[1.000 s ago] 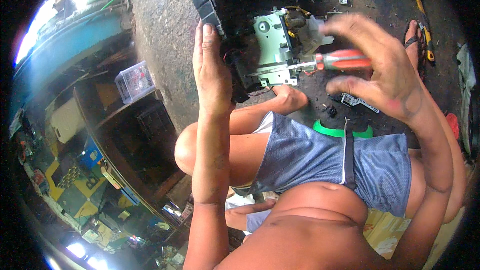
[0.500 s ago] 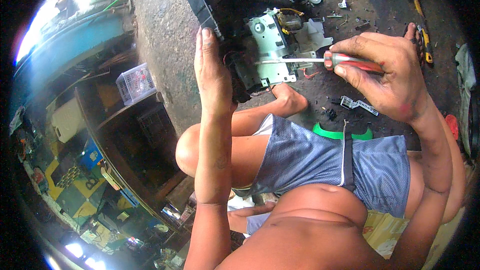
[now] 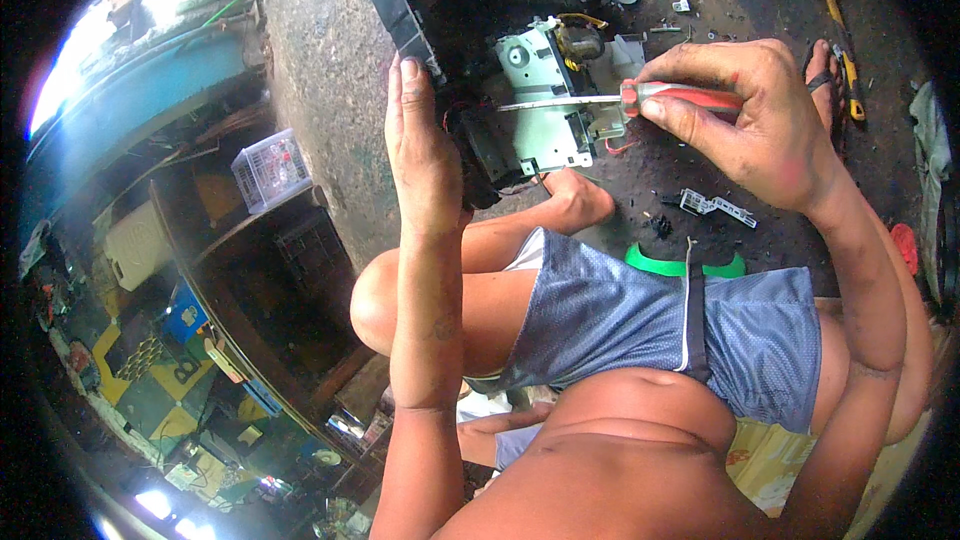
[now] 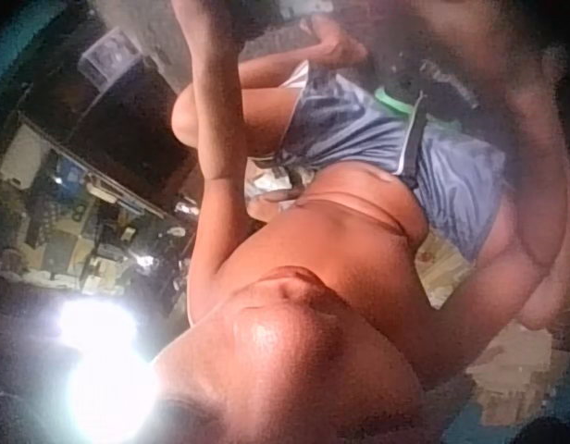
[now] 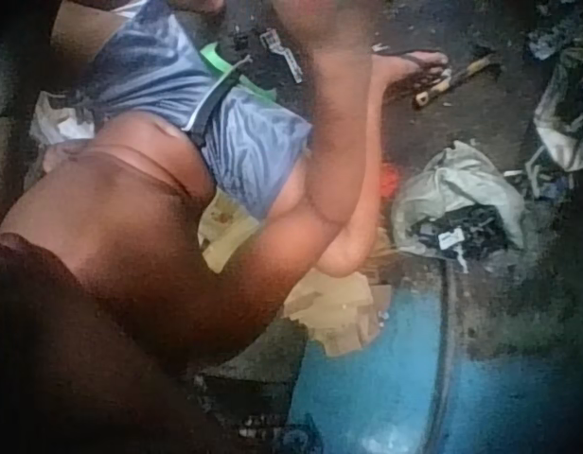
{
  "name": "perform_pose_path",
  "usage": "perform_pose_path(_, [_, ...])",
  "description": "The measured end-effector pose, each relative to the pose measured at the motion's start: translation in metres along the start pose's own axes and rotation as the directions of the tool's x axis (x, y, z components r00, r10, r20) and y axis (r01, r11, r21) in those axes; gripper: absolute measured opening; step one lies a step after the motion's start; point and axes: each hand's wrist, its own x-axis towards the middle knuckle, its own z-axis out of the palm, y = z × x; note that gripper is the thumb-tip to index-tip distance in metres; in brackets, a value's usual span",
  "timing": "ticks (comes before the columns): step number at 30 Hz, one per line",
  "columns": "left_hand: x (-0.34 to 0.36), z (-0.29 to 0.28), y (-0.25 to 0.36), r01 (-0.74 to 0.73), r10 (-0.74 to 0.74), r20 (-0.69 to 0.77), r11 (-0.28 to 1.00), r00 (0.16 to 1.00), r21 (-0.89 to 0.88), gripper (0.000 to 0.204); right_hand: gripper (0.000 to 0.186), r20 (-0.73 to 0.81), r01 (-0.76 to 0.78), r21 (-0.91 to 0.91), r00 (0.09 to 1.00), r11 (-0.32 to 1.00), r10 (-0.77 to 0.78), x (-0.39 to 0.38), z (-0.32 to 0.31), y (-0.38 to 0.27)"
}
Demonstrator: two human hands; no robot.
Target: The person sits on the floor and uses a screwdriver to disassemble a disassembled electronic device, removing screws and separating internal components. They manipulate wires and small parts while working on the device's interior.
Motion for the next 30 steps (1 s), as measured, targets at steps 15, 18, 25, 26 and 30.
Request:
perform_pose_path(15, [-0.006,-0.001,0.004,0.043,-0.041,0.039,0.998,0.998,-0.055,0.068,0.023,0.064,-0.017,0.021,0.998,1.0,0.016,0.008,-0.007,0.008])
perform_pose_path(18, [-0.01,-0.001,0.007,0.078,-0.074,0.049,0.992,0.996,-0.094,0.071,0.024,0.086,-0.013,-0.012,0.996,1.0,0.014,0.011,-0.01,0.009])
perform_pose_path(25, [-0.009,0.003,0.006,0.071,-0.064,0.065,0.991,0.996,-0.115,0.071,0.027,0.205,-0.285,0.235,0.949,0.929,0.239,0.015,-0.01,0.017])
perform_pose_path(26, [-0.009,0.002,0.005,0.079,-0.071,0.065,0.989,0.995,-0.128,0.071,0.028,0.336,-0.476,0.329,0.866,0.816,0.37,0.017,-0.013,0.015])
perform_pose_path(30, [-0.015,0.006,0.012,0.097,-0.09,0.09,0.993,0.992,-0.074,0.061,0.029,0.123,-0.048,0.002,0.991,0.999,0.047,0.013,-0.008,0.01])
